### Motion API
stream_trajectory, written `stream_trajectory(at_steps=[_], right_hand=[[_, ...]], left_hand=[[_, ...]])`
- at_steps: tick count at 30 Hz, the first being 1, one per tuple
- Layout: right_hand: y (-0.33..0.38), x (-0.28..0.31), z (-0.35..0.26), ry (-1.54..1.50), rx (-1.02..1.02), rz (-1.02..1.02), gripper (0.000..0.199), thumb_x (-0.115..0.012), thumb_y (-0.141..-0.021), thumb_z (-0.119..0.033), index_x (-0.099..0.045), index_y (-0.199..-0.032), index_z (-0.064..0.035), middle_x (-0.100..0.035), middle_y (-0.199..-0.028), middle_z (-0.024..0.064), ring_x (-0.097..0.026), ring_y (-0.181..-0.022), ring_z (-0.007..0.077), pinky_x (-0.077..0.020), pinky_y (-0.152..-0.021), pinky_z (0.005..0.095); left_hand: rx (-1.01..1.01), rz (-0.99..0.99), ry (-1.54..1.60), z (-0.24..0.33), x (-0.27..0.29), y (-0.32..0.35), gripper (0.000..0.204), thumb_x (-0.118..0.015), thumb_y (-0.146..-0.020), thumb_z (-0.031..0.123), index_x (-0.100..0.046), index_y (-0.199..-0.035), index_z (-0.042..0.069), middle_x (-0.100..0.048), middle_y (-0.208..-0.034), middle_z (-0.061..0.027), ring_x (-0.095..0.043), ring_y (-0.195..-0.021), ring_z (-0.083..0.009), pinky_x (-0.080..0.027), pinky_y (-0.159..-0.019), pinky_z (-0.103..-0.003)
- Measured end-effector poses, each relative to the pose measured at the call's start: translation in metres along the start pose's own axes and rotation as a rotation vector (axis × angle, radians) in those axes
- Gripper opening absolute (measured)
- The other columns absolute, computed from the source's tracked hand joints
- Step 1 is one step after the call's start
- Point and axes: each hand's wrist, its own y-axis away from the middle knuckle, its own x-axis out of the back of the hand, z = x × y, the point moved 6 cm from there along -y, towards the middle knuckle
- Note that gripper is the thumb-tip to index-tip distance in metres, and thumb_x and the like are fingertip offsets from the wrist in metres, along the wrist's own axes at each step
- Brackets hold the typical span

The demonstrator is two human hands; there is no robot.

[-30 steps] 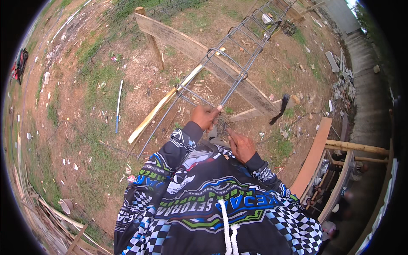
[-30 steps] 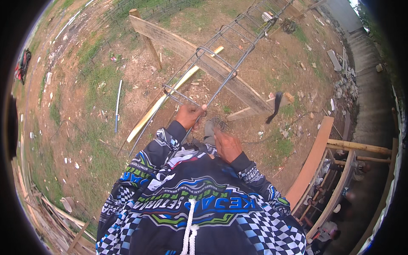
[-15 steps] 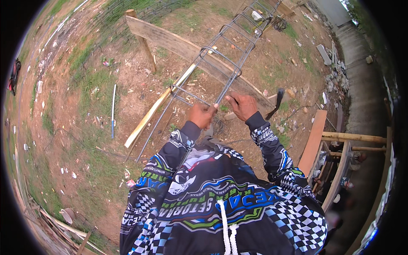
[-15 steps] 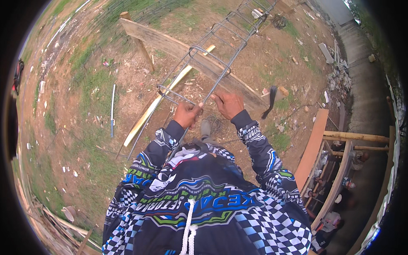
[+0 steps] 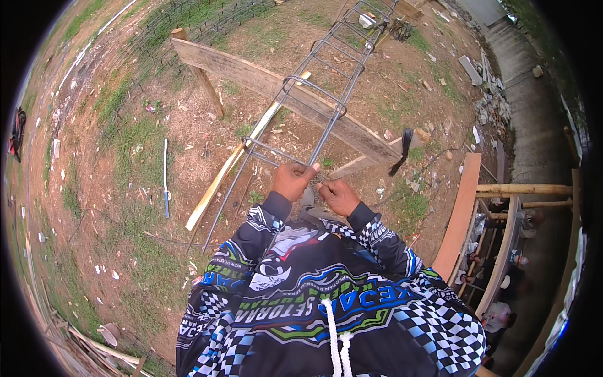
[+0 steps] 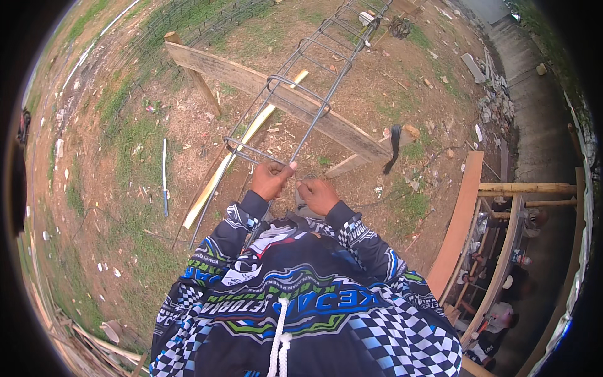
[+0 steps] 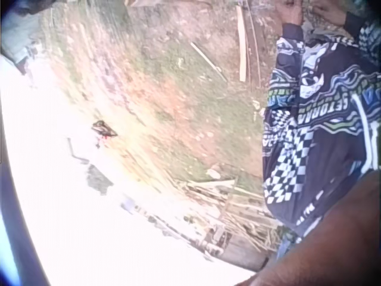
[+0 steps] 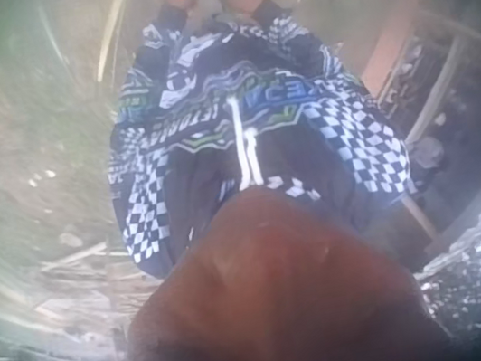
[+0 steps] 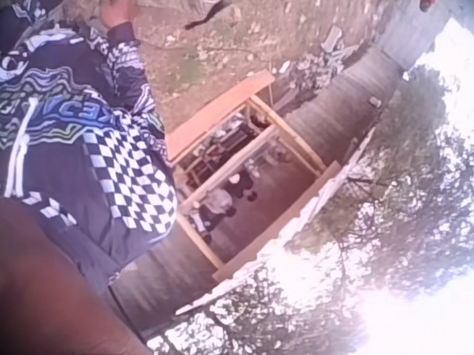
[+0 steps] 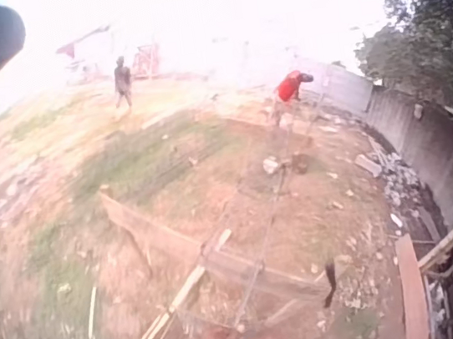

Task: The person uses pliers to twist wire ties around a metal frame, securing it to wooden supports. A coworker assists by holding the frame and handing over materials. The task involves repeated bending and twisting of wire to fasten the structure.

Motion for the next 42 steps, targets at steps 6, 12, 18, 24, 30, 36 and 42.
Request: stream_trajectory(at_steps=[6,12,18,24,30,36,42], right_hand=[[0.02,-0.015,-0.025,-0.592,-0.126,-0.173,0.041,-0.054,-0.096,-0.034,-0.056,-0.068,-0.0035,-0.048,-0.055,0.0005,-0.043,-0.048,0.0106,-0.0334,-0.047,0.0295],[0.026,0.023,-0.045,-0.864,-0.234,-0.26,0.039,-0.055,-0.096,-0.036,-0.052,-0.069,-0.0082,-0.039,-0.049,-0.006,-0.032,-0.039,0.0045,-0.0215,-0.039,0.0225],[0.002,0.096,-0.036,-0.394,-0.098,-0.576,0.038,-0.054,-0.098,-0.037,-0.062,-0.088,-0.0018,-0.056,-0.059,0.0014,-0.052,-0.051,0.0093,-0.0415,-0.049,0.0248],[-0.145,0.311,0.024,0.229,0.1,0.019,0.041,-0.058,-0.092,-0.043,-0.067,-0.099,-0.0037,-0.067,-0.079,0.0091,-0.064,-0.074,0.0208,-0.0492,-0.067,0.0357],[-0.324,0.48,0.161,0.444,-0.122,0.503,0.043,-0.062,-0.083,-0.035,-0.064,-0.116,-0.0079,-0.068,-0.106,0.0192,-0.065,-0.101,0.0335,-0.0491,-0.089,0.0418],[-0.466,0.52,0.19,0.628,-0.14,0.686,0.06,-0.067,-0.078,-0.022,-0.049,-0.135,-0.0158,-0.053,-0.132,0.0177,-0.052,-0.12,0.0371,-0.0404,-0.105,0.0448],[-0.56,0.558,0.203,0.589,-0.031,0.615,0.073,-0.079,-0.065,-0.01,-0.05,-0.132,-0.013,-0.053,-0.131,0.0178,-0.052,-0.12,0.0379,-0.0446,-0.1,0.0445]], left_hand=[[-0.092,0.014,-0.061,-0.022,-0.001,-0.017,0.048,-0.076,-0.08,0.043,-0.068,-0.074,-0.004,-0.053,-0.051,-0.003,-0.046,-0.038,-0.0094,-0.035,-0.036,-0.025],[-0.08,0.027,-0.129,-0.015,-0.003,-0.015,0.053,-0.073,-0.082,0.044,-0.064,-0.058,-0.003,-0.051,-0.046,-0.0063,-0.046,-0.046,-0.0126,-0.038,-0.047,-0.034],[-0.074,-0.004,-0.178,-0.026,0.0,-0.018,0.047,-0.069,-0.086,0.043,-0.067,-0.08,-0.003,-0.053,-0.053,-0.0022,-0.047,-0.042,-0.0089,-0.035,-0.04,-0.025],[-0.141,0.026,-0.308,-0.008,0.003,0.009,0.036,-0.068,-0.086,0.033,-0.066,-0.094,-0.002,-0.058,-0.062,-0.0075,-0.055,-0.053,-0.0179,-0.041,-0.051,-0.032],[-0.056,0.304,-0.645,0.043,-0.022,0.033,0.029,-0.073,-0.077,0.024,-0.064,-0.092,0.001,-0.059,-0.065,-0.0128,-0.058,-0.057,-0.0299,-0.044,-0.054,-0.04],[0.066,0.736,-0.52,0.033,-0.035,0.046,0.025,-0.077,-0.075,0.017,-0.066,-0.089,-0.001,-0.06,-0.066,-0.0098,-0.056,-0.057,-0.0208,-0.045,-0.056,-0.035],[0.045,0.839,-0.612,0.037,-0.046,0.049,0.023,-0.077,-0.077,0.015,-0.067,-0.089,-0.002,-0.063,-0.071,-0.0109,-0.058,-0.063,-0.0194,-0.046,-0.062,-0.033]])
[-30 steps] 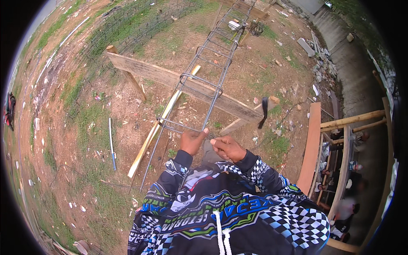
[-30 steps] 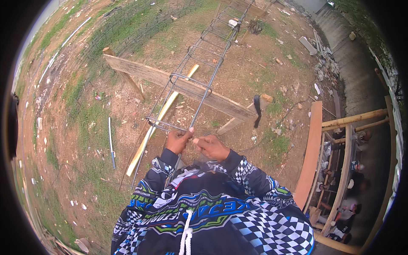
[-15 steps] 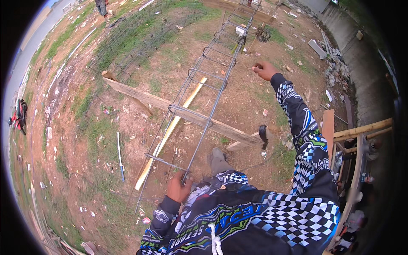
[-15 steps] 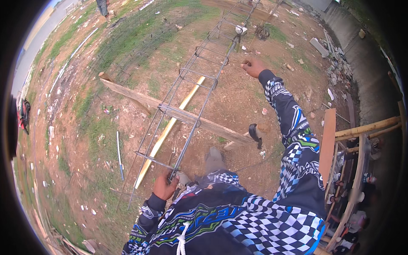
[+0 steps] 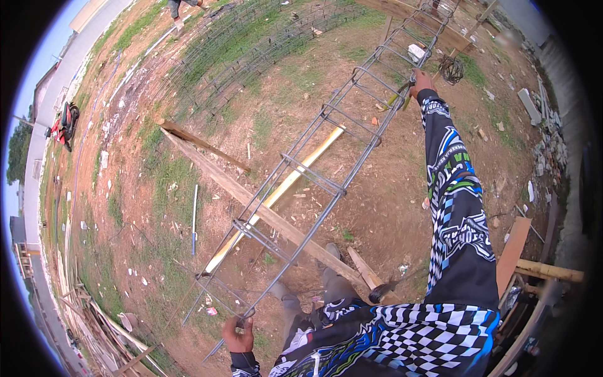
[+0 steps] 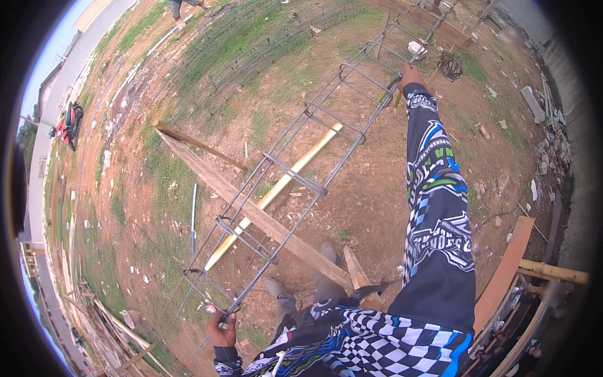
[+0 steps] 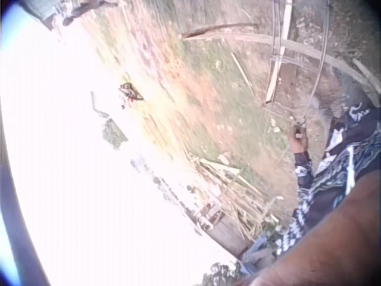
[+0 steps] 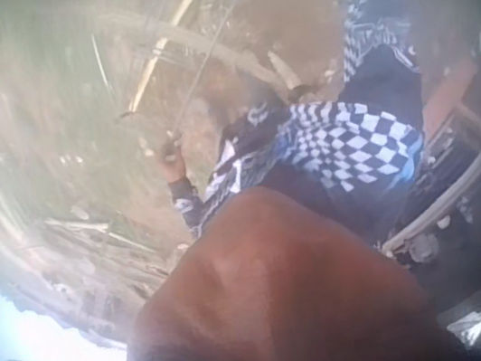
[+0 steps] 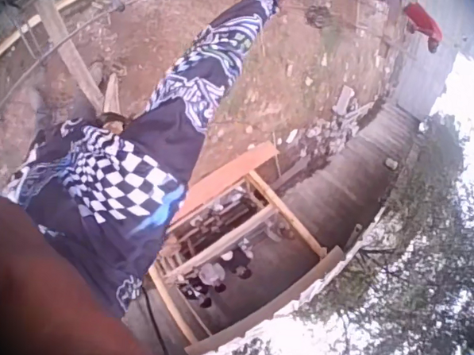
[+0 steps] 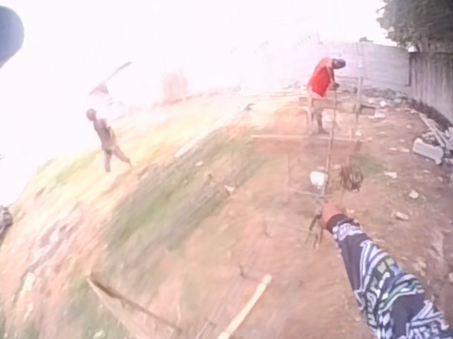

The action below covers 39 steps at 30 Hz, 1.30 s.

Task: The person uses pliers to twist wire ties around a metal frame, securing it to wooden supports. A coworker assists by holding the frame and handing over materials. The task involves repeated bending and twisting of wire to fasten the structure.

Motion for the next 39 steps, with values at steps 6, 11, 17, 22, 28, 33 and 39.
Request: stream_trajectory(at_steps=[6,11,17,22,28,33,39], right_hand=[[-0.028,-0.029,0.01,0.005,0.047,-0.088,0.036,-0.076,-0.072,-0.008,-0.062,-0.104,-0.0022,-0.066,-0.099,0.0223,-0.062,-0.1,0.0388,-0.0513,-0.084,0.0445],[0.002,0.024,0.01,-0.166,0.153,0.099,0.034,-0.07,-0.082,-0.021,-0.054,-0.104,0.0001,-0.063,-0.098,0.0231,-0.06,-0.097,0.0409,-0.0476,-0.083,0.0461],[0.013,0.212,0.019,-0.918,0.366,0.1,0.032,-0.065,-0.093,-0.026,-0.057,-0.114,-0.0024,-0.063,-0.103,0.0054,-0.06,-0.096,0.0158,-0.0462,-0.088,0.0305],[0.097,0.384,-0.068,-1.772,0.528,0.057,0.042,-0.055,-0.098,-0.029,-0.047,-0.13,-0.0029,-0.063,-0.117,0.0105,-0.063,-0.105,0.02,-0.041,-0.104,0.0421],[0.236,0.277,-0.195,-1.704,0.236,-0.644,0.044,-0.056,-0.093,-0.014,-0.043,-0.133,-0.0023,-0.054,-0.085,0.005,-0.058,-0.071,0.0181,-0.0539,-0.072,0.0392],[0.449,0.174,-0.266,-0.914,0.106,-1.427,0.053,-0.055,-0.086,-0.003,-0.04,-0.137,0.0003,-0.06,-0.104,0.0114,-0.064,-0.085,0.0214,-0.0565,-0.061,0.033],[0.58,0.121,-0.315,-0.586,0.066,-1.768,0.062,-0.052,-0.088,-0.002,-0.03,-0.146,-0.0037,-0.057,-0.125,0.0175,-0.063,-0.106,0.0264,-0.0588,-0.078,0.0368]], left_hand=[[0.06,0.014,0.038,-0.008,-0.001,0.01,0.022,-0.077,-0.075,0.011,-0.066,-0.091,-0.001,-0.063,-0.072,-0.0109,-0.059,-0.064,-0.0196,-0.047,-0.063,-0.032],[0.037,0.047,0.025,-0.009,-0.001,0.014,0.022,-0.078,-0.074,0.013,-0.067,-0.087,-0.001,-0.063,-0.07,-0.0108,-0.06,-0.064,-0.0202,-0.047,-0.062,-0.032],[0.011,0.068,0.048,0.003,0.006,0.001,0.025,-0.079,-0.073,0.02,-0.069,-0.082,-0.001,-0.065,-0.065,-0.0105,-0.063,-0.06,-0.0198,-0.05,-0.06,-0.032],[0.003,0.015,0.004,-0.003,0.007,-0.005,0.03,-0.08,-0.072,0.025,-0.071,-0.085,-0.001,-0.069,-0.069,-0.0136,-0.068,-0.062,-0.0215,-0.052,-0.06,-0.033],[-0.071,-0.081,0.021,-0.015,0.012,-0.008,0.034,-0.081,-0.072,0.031,-0.073,-0.085,0.001,-0.068,-0.07,-0.0162,-0.068,-0.063,-0.028,-0.052,-0.061,-0.036],[-0.145,-0.212,0.168,-0.028,0.016,-0.001,0.038,-0.077,-0.075,0.034,-0.071,-0.1,0.005,-0.067,-0.077,-0.0185,-0.065,-0.063,-0.0312,-0.051,-0.059,-0.04],[-0.263,-0.182,0.151,-0.045,0.036,0.001,0.044,-0.075,-0.076,0.044,-0.071,-0.094,0.004,-0.065,-0.071,-0.0174,-0.065,-0.066,-0.0356,-0.051,-0.061,-0.044]])
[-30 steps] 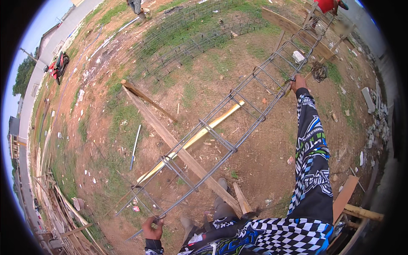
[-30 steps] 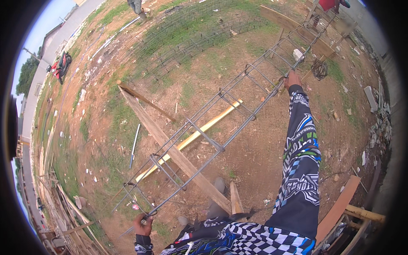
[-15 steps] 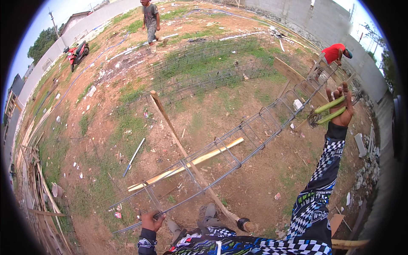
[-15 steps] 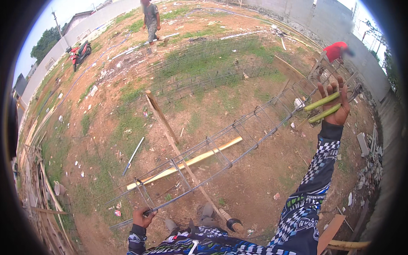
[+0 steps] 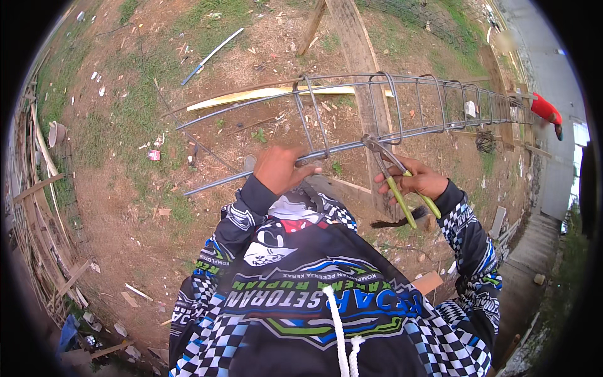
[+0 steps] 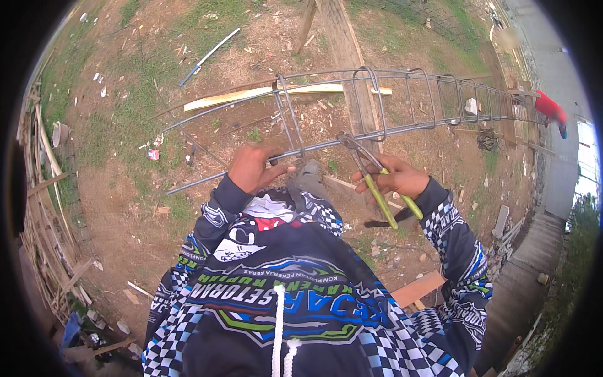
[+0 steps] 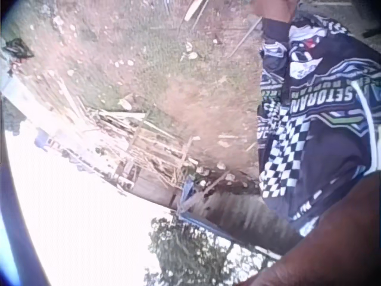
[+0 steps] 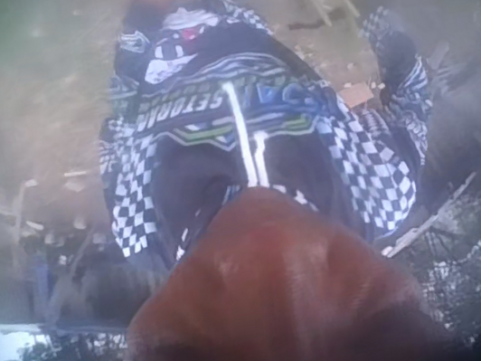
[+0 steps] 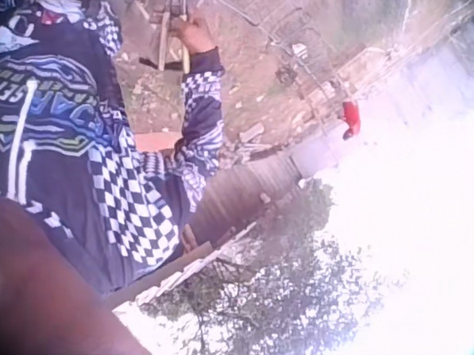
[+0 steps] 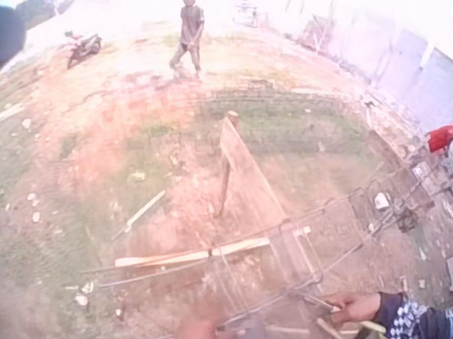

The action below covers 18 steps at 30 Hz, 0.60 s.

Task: The person uses pliers to twist wire ties around a metal frame, securing it to wooden supports. A coworker assists by holding the frame and handing over materials. The task involves repeated bending and twisting of wire to fasten the structure.

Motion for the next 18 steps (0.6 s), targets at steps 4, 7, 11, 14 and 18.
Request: stream_trajectory(at_steps=[4,7,11,14,18], right_hand=[[-0.025,-0.03,0.007,0.164,-0.124,-0.026,0.069,-0.05,-0.088,-0.002,-0.023,-0.151,-0.0098,-0.057,-0.127,0.0133,-0.061,-0.108,0.0223,-0.0565,-0.077,0.0316],[-0.028,-0.054,-0.008,0.187,-0.214,-0.035,0.075,-0.049,-0.084,-0.001,-0.021,-0.152,-0.0125,-0.058,-0.127,0.0102,-0.06,-0.108,0.0191,-0.0554,-0.075,0.0283],[-0.031,-0.064,-0.017,0.223,-0.275,-0.015,0.076,-0.048,-0.083,-0.001,-0.019,-0.153,-0.0137,-0.057,-0.127,0.0104,-0.06,-0.107,0.0189,-0.0559,-0.076,0.0292],[-0.032,-0.069,-0.025,0.267,-0.327,0.003,0.076,-0.049,-0.086,-0.004,-0.017,-0.153,-0.0144,-0.058,-0.125,0.0114,-0.061,-0.106,0.0192,-0.056,-0.076,0.0299],[-0.035,-0.072,-0.029,0.277,-0.354,0.038,0.061,-0.054,-0.094,-0.016,-0.027,-0.148,-0.0101,-0.062,-0.113,0.0108,-0.064,-0.096,0.0189,-0.0573,-0.071,0.0312]], left_hand=[[-0.075,-0.014,-0.003,-0.006,-0.005,-0.005,0.047,-0.071,-0.078,0.051,-0.069,-0.088,0.005,-0.064,-0.068,-0.0173,-0.064,-0.067,-0.0383,-0.049,-0.063,-0.048],[-0.061,-0.073,0.046,-0.011,-0.006,-0.009,0.052,-0.067,-0.081,0.053,-0.067,-0.087,0.002,-0.064,-0.072,-0.0189,-0.064,-0.069,-0.0391,-0.05,-0.065,-0.048],[-0.115,-0.131,0.024,-0.015,-0.01,-0.013,0.054,-0.061,-0.086,0.053,-0.066,-0.09,-0.001,-0.066,-0.077,-0.0187,-0.067,-0.074,-0.0357,-0.053,-0.067,-0.045],[-0.102,-0.122,0.083,-0.018,-0.013,-0.013,0.052,-0.065,-0.084,0.052,-0.066,-0.09,0.0,-0.065,-0.076,-0.019,-0.065,-0.076,-0.0377,-0.052,-0.069,-0.047],[-0.121,-0.116,0.088,-0.018,-0.014,-0.012,0.053,-0.064,-0.084,0.051,-0.066,-0.09,-0.001,-0.065,-0.075,-0.0191,-0.066,-0.074,-0.0368,-0.052,-0.068,-0.046]])
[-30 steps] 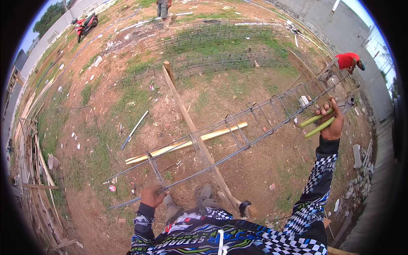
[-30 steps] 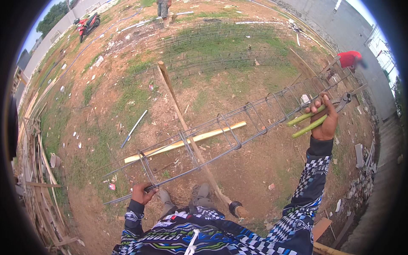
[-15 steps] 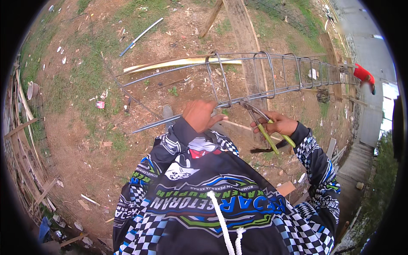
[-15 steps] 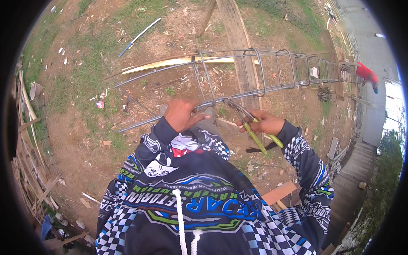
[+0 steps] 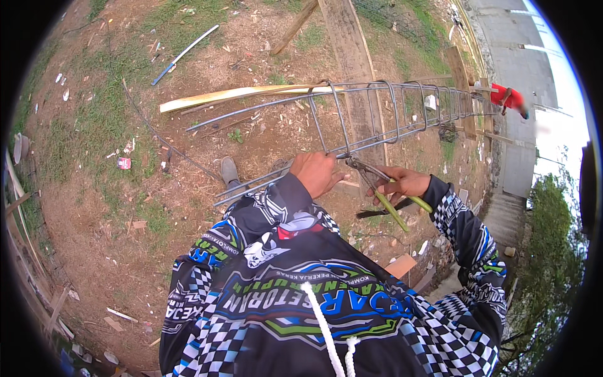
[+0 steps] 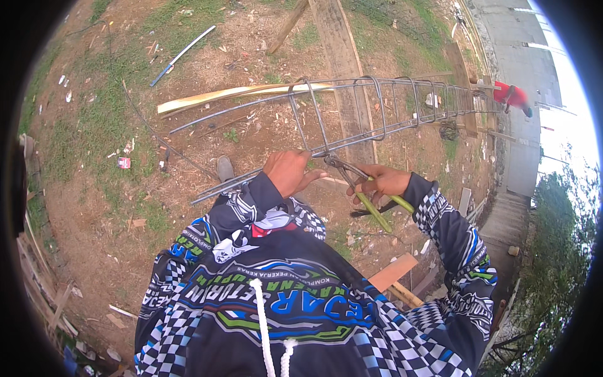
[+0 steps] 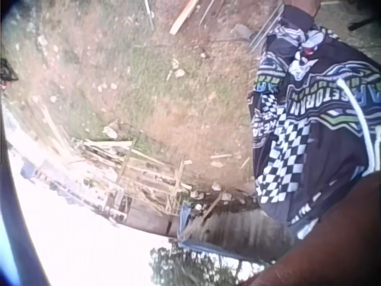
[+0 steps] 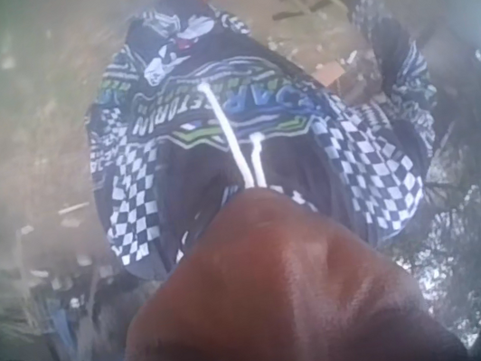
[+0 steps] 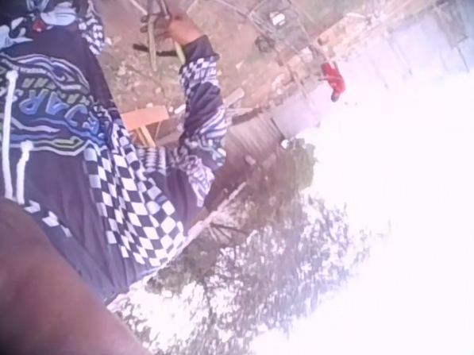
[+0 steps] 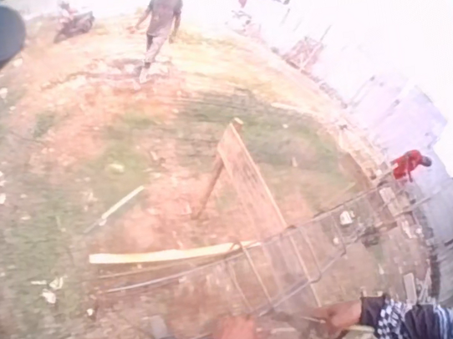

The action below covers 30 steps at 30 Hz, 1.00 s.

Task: The person uses pliers to twist wire ties around a metal frame, securing it to wooden supports. A coworker assists by holding the frame and handing over materials. The task involves repeated bending and twisting of wire to fasten the structure.

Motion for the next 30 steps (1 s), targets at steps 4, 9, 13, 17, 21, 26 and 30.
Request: stream_trajectory(at_steps=[4,9,13,17,21,26,30], right_hand=[[0.001,0.0,0.0,-0.038,-0.015,0.077,0.045,-0.058,-0.096,-0.027,-0.043,-0.13,-0.0021,-0.064,-0.096,0.0089,-0.065,-0.08,0.0178,-0.0579,-0.061,0.0324],[-0.002,0.007,0.02,-0.279,0.021,0.057,0.045,-0.065,-0.092,-0.026,-0.047,-0.121,0.0034,-0.064,-0.088,0.0095,-0.065,-0.071,0.0177,-0.0581,-0.058,0.0318],[-0.004,0.018,0.021,-0.16,0.058,-0.099,0.044,-0.075,-0.083,-0.016,-0.05,-0.114,0.0032,-0.065,-0.087,0.011,-0.067,-0.073,0.0184,-0.059,-0.059,0.032],[0.005,0.022,0.01,-0.018,0.036,-0.21,0.041,-0.077,-0.081,-0.014,-0.052,-0.109,0.0028,-0.066,-0.09,0.0137,-0.07,-0.077,0.0218,-0.0605,-0.062,0.0322],[0.037,0.032,-0.026,0.051,0.088,-0.027,0.062,-0.055,-0.093,-0.05,-0.055,-0.116,0.007,-0.067,-0.097,0.0182,-0.07,-0.079,0.0243,-0.06,-0.062,0.0332],[0.032,0.063,0.034,-0.375,0.476,0.123,0.102,-0.023,-0.086,-0.08,-0.051,-0.129,0.0075,-0.062,-0.119,0.0222,-0.062,-0.109,0.0308,-0.0473,-0.097,0.0419],[0.019,0.056,0.026,-0.493,1.302,0.321,0.111,-0.057,-0.067,-0.081,-0.039,-0.14,0.0003,-0.049,-0.137,0.0215,-0.043,-0.131,0.0368,-0.0278,-0.114,0.0505]], left_hand=[[0.09,-0.124,-0.002,0.003,0.007,-0.003,0.051,-0.065,-0.083,0.049,-0.066,-0.095,-0.001,-0.066,-0.085,-0.0195,-0.067,-0.084,-0.0342,-0.052,-0.073,-0.045],[-0.157,0.236,0.007,0.021,0.014,0.009,0.059,-0.074,-0.076,0.035,-0.055,-0.12,0.001,-0.057,-0.119,-0.0191,-0.053,-0.115,-0.0346,-0.041,-0.097,-0.048],[-0.464,0.258,0.023,0.069,-0.005,0.004,0.071,-0.077,-0.071,0.027,-0.047,-0.131,0.003,-0.053,-0.125,-0.0162,-0.047,-0.122,-0.0343,-0.034,-0.106,-0.048],[-0.491,0.303,-0.189,0.093,-0.048,-0.02,0.064,-0.077,-0.068,0.022,-0.05,-0.124,0.004,-0.057,-0.113,-0.0138,-0.055,-0.109,-0.0327,-0.042,-0.098,-0.045],[-0.485,0.338,0.109,0.083,-0.052,-0.059,0.041,-0.075,-0.065,0.02,-0.051,-0.095,0.007,-0.055,-0.085,-0.0087,-0.06,-0.08,-0.03,-0.048,-0.067,-0.043],[-0.47,0.177,0.303,0.087,-0.047,-0.069,0.033,-0.071,-0.07,0.021,-0.055,-0.094,0.007,-0.057,-0.078,-0.011,-0.06,-0.071,-0.0324,-0.048,-0.061,-0.043],[-0.44,-0.065,0.61,0.073,-0.053,-0.094,0.024,-0.071,-0.074,0.022,-0.06,-0.083,0.003,-0.059,-0.066,-0.0103,-0.057,-0.06,-0.025,-0.045,-0.056,-0.039]])
